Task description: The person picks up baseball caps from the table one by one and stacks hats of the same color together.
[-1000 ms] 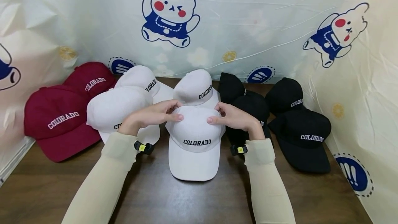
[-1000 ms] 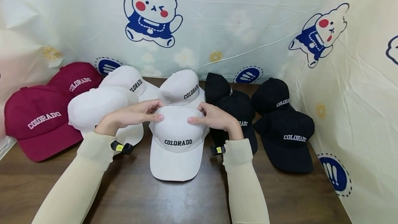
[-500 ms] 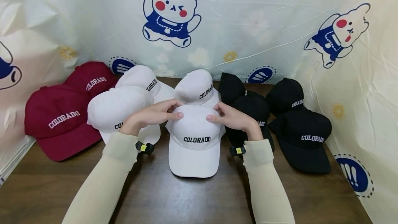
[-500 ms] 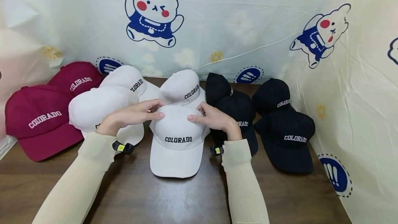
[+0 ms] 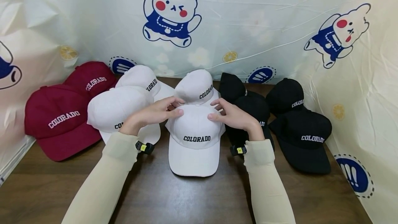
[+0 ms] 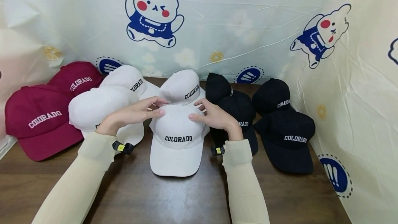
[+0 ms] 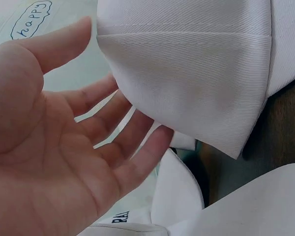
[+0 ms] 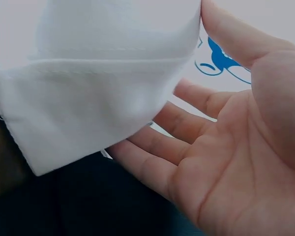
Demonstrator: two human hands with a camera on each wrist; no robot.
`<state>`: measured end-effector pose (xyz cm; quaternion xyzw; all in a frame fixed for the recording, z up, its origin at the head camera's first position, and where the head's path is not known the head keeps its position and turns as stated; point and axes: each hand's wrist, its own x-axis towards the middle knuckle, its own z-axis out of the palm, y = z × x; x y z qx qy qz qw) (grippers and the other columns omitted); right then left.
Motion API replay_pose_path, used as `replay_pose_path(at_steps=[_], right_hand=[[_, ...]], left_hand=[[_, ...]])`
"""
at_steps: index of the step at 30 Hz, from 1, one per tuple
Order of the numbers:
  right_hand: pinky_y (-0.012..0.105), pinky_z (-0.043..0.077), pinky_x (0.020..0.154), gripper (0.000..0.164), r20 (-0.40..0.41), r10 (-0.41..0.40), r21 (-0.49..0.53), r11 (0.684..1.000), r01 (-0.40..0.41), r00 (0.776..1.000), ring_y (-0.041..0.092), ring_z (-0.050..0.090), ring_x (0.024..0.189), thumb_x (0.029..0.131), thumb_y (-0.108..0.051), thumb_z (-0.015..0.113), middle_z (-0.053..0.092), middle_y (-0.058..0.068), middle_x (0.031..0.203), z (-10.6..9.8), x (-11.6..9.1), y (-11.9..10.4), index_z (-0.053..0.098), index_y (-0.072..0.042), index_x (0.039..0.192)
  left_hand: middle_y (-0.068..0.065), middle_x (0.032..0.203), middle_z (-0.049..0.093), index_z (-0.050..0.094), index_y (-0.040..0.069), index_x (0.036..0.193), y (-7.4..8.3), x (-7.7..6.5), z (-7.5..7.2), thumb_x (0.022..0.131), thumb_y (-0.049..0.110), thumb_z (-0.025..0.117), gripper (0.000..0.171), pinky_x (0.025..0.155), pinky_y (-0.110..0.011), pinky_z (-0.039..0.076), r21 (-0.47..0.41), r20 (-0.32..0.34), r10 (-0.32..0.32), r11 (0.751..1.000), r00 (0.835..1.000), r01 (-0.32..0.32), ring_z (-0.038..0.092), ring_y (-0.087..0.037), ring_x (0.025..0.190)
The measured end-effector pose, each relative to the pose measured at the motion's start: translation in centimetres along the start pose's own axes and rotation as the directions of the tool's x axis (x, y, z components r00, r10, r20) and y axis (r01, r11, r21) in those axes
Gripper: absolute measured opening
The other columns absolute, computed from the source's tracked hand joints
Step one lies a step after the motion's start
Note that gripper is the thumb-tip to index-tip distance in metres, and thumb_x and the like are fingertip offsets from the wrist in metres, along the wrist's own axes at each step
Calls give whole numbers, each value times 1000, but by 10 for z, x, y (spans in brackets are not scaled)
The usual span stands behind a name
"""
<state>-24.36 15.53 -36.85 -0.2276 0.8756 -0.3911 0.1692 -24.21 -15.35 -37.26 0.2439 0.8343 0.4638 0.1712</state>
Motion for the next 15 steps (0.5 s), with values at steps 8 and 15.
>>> replay_pose_path(at_steps=[8,15], right_hand=[[41,45,94,57,-109,-115,3,993,116,987,22,51,117,93,-44,61,50,4,132,-14,-9,-6,40,-14,137],[44,39,100,59,-209,-186,18,981,194,960,25,47,122,94,-43,59,45,5,136,-17,-10,-13,32,-23,142]], left_hand=[[-6,126,49,42,13,138,5,15,-8,97,38,56,50,96,-45,39,-24,-300,-10,1000,954,3,47,-23,114],[-3,137,43,36,18,143,0,29,-9,92,50,58,64,103,-44,33,-156,-426,-129,985,896,68,39,-20,125]])
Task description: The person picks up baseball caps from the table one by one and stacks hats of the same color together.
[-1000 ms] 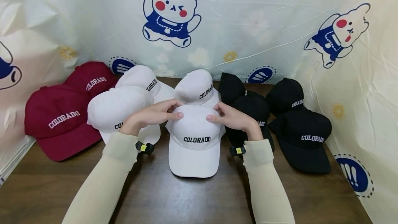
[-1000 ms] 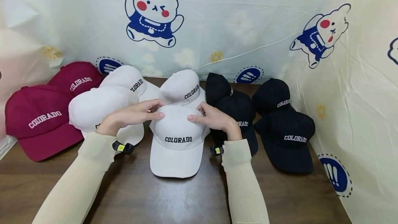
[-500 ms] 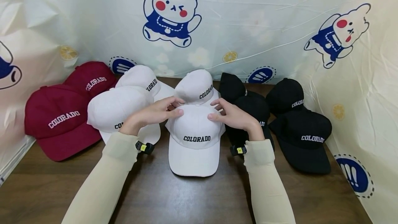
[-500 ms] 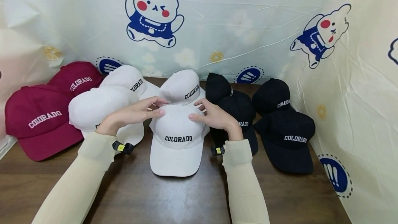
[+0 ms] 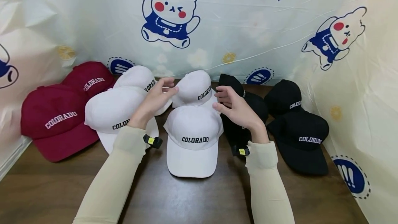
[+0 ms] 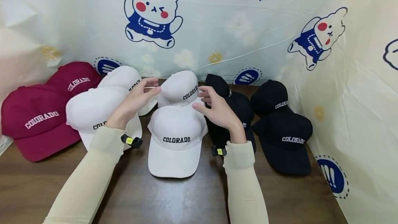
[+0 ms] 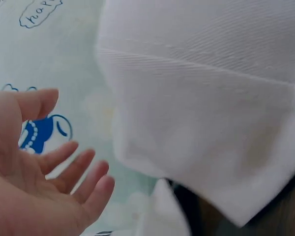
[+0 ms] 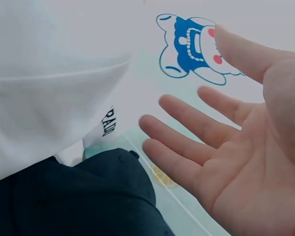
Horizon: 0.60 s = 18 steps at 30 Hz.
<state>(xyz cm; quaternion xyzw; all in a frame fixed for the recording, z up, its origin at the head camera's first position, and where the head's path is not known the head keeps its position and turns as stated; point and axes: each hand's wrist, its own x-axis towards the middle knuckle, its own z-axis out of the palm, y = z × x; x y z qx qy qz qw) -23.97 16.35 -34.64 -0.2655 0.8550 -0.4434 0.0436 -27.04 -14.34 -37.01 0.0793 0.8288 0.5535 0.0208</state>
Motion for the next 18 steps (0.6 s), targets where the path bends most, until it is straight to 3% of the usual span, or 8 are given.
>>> replay_pose_path(at_steps=[4,9,13,18], right_hand=[[45,35,104,61,-41,-19,26,999,20,999,23,43,126,95,-37,59,44,8,139,0,0,-5,27,-24,146],[47,28,108,67,-45,12,46,999,-10,999,25,33,133,98,-28,58,35,14,147,0,-4,-26,19,-13,150],[49,27,108,68,-42,55,53,997,-53,998,31,28,135,98,-22,56,27,19,150,-1,-9,-45,15,-6,150],[49,28,107,68,-39,95,54,994,-93,995,35,27,135,100,-23,54,24,21,151,0,-10,-52,13,-6,151]], left_hand=[[-5,141,40,33,16,145,-7,7,5,94,47,57,65,104,-44,32,-42,-43,-86,996,995,84,37,-21,129],[-11,144,36,26,10,147,-21,16,11,97,39,56,65,107,-45,27,-144,-10,-169,976,986,166,33,-26,131],[-11,141,39,30,12,146,-28,21,16,97,38,56,62,107,-46,28,-149,-4,-165,975,986,163,35,-26,129],[-11,128,46,37,13,142,-29,23,22,96,34,58,54,102,-45,33,-171,-4,-128,977,992,125,43,-23,119]])
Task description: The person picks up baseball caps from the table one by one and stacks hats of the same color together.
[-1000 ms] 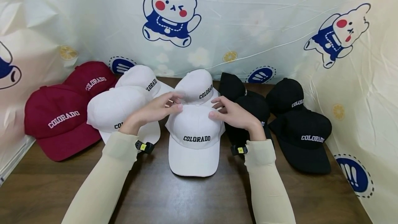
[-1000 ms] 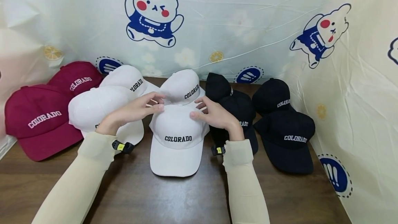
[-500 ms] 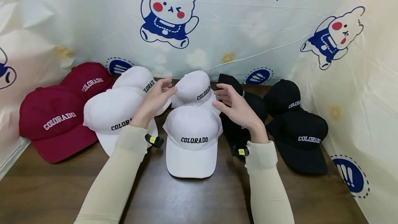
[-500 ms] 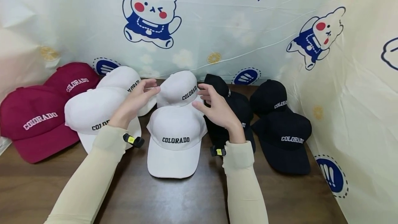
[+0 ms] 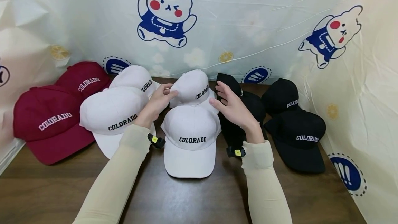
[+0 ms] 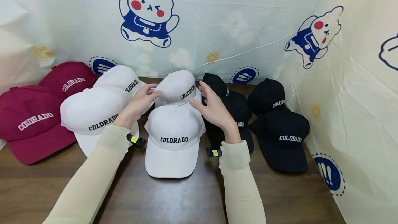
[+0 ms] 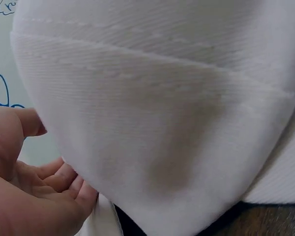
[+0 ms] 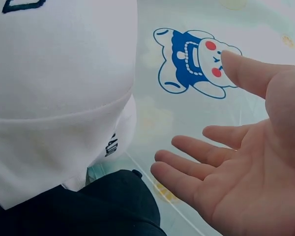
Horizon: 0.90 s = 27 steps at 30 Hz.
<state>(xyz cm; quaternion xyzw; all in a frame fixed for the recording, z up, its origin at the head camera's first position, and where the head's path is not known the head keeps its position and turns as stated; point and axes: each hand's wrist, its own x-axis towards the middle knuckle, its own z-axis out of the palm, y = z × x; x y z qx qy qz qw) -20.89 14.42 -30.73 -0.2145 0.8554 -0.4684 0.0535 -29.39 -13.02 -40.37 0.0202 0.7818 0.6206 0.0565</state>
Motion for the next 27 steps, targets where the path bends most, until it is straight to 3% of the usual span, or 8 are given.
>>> replay_pose_path(at_steps=[11,16,21,27], right_hand=[[46,32,106,66,-1,51,-21,998,-51,999,35,30,134,100,-26,54,27,20,150,1,1,0,16,-7,150],[49,32,105,66,-4,52,-25,998,-52,999,35,30,134,100,-25,54,27,20,149,1,2,0,17,-5,150],[51,32,105,65,-6,50,-16,999,-50,999,35,31,134,100,-26,54,28,19,150,1,1,1,18,-6,150],[50,31,105,65,0,27,-28,999,-27,1000,36,30,133,100,-24,52,26,21,150,2,2,3,16,-3,150]], left_hand=[[-10,114,53,50,9,130,-10,7,5,94,32,63,45,93,-40,38,-32,23,7,999,1000,-6,49,-22,106],[-9,110,59,55,6,117,-10,8,8,94,28,63,32,91,-37,38,-135,51,23,991,998,-16,52,-20,103],[-9,110,61,54,5,111,-7,7,12,95,20,61,22,91,-34,39,-317,64,75,947,995,-51,53,-20,104],[-11,115,60,53,8,116,2,6,13,94,22,62,27,85,-31,44,-428,-21,130,895,991,-126,54,-23,105]])
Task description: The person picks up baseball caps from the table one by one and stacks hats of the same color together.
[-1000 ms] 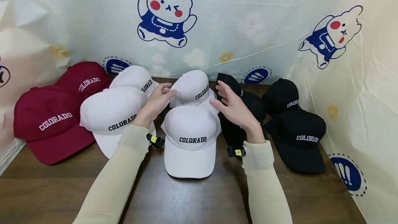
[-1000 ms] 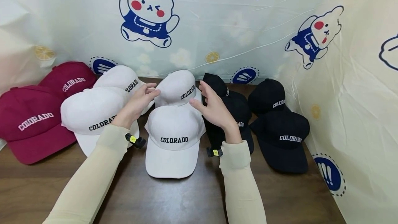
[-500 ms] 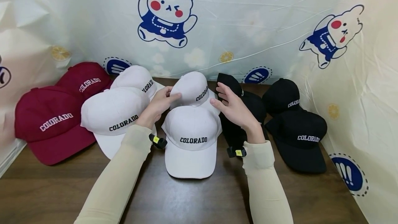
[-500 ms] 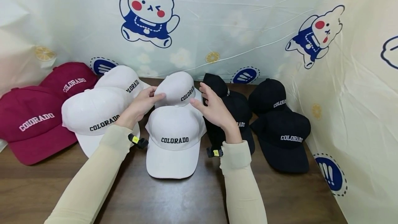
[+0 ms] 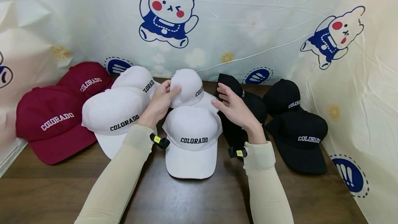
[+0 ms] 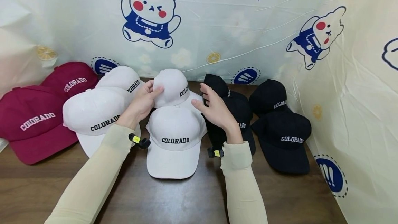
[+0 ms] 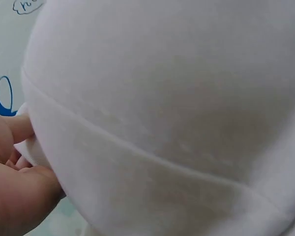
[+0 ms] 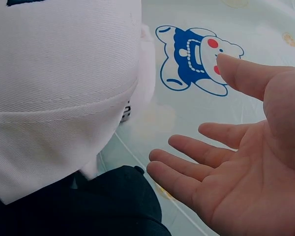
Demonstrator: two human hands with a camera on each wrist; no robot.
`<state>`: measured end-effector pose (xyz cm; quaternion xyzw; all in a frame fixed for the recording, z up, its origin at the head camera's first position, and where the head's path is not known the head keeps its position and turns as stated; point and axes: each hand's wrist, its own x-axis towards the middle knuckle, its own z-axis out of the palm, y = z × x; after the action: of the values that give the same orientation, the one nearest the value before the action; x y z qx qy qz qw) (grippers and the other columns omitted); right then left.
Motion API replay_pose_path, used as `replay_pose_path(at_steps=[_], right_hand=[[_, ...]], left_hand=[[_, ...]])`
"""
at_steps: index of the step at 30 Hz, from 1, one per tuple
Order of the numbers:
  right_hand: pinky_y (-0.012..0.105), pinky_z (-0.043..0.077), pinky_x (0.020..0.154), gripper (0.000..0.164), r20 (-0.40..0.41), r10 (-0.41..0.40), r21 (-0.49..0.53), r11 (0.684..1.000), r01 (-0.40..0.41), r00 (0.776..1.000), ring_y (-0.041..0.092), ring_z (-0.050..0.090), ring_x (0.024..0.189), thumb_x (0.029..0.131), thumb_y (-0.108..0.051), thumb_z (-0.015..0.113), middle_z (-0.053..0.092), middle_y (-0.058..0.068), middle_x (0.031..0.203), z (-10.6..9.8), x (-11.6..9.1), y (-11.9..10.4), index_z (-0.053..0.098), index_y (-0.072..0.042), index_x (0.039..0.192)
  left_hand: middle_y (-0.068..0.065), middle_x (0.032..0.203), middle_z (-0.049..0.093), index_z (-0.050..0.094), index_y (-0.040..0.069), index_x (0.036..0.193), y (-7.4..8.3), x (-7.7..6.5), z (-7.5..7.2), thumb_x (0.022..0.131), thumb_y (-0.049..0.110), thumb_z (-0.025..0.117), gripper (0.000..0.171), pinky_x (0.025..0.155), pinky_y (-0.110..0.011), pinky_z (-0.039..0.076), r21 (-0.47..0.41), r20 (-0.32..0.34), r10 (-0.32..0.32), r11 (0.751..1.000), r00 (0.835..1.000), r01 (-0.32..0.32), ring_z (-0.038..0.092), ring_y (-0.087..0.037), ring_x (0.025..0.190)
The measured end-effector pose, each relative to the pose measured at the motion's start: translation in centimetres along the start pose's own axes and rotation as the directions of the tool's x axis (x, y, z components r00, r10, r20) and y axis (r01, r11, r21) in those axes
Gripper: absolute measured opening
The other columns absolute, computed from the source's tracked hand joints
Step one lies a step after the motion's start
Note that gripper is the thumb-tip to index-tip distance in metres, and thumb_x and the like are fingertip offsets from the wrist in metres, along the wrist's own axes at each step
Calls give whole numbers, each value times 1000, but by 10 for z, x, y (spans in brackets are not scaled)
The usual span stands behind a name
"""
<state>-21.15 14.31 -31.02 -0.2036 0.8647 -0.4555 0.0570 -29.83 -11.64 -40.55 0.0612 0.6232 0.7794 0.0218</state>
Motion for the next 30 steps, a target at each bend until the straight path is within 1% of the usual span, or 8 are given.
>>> replay_pose_path(at_steps=[6,10,14,18,20,22,25,30], right_hand=[[46,33,105,65,-13,-8,1,1000,8,1000,35,32,133,100,-25,54,28,21,149,0,-1,-1,18,-5,150],[46,33,105,64,-24,-15,4,1000,15,1000,35,33,132,99,-25,55,29,20,149,-1,-1,-2,19,-6,150],[48,31,106,63,-53,-48,12,999,48,997,36,34,132,99,-20,56,30,21,148,-2,-2,-2,22,-5,149],[50,32,105,60,-100,-87,25,996,90,991,35,36,130,98,-16,57,34,21,146,-3,-2,-2,25,-3,148],[49,33,104,59,-127,-97,31,994,101,987,34,37,130,98,-15,57,35,20,145,-4,-3,-3,27,-4,147],[49,34,104,57,-151,-101,40,993,108,983,31,38,130,98,-15,57,37,18,145,-6,-3,-3,29,-5,146],[47,35,104,55,-189,-109,50,991,120,976,28,40,128,98,-14,57,39,17,144,-8,-4,-3,32,-5,145],[46,38,102,52,-232,-133,54,987,150,963,30,43,126,98,-12,56,42,17,142,-10,-5,-2,34,-4,144]], left_hand=[[-13,122,56,51,7,124,17,-3,1,94,20,62,33,87,-30,47,-92,-76,88,991,993,-94,53,-24,111],[-12,121,57,52,7,123,32,-8,-1,93,17,63,34,87,-30,48,-120,-138,156,978,978,-173,53,-25,111],[-14,121,57,52,5,123,50,-14,-2,92,14,63,34,88,-30,48,-147,-156,217,959,964,-240,53,-26,112],[-15,121,56,51,3,125,69,-21,-1,92,11,63,36,90,-32,47,-176,-131,247,947,960,-267,53,-27,113],[-15,122,56,50,4,126,79,-26,0,91,11,64,38,90,-34,47,-194,-110,244,945,963,-262,52,-28,113],[-15,124,55,50,4,128,86,-30,0,91,12,63,39,90,-34,47,-188,-79,243,949,967,-254,52,-29,114],[-16,126,54,49,5,129,95,-36,1,91,15,64,42,89,-34,48,-169,-18,234,957,972,-234,51,-30,115],[-18,124,55,48,3,128,101,-43,1,92,14,63,40,87,-35,50,-115,107,248,965,963,-235,53,-32,112]])
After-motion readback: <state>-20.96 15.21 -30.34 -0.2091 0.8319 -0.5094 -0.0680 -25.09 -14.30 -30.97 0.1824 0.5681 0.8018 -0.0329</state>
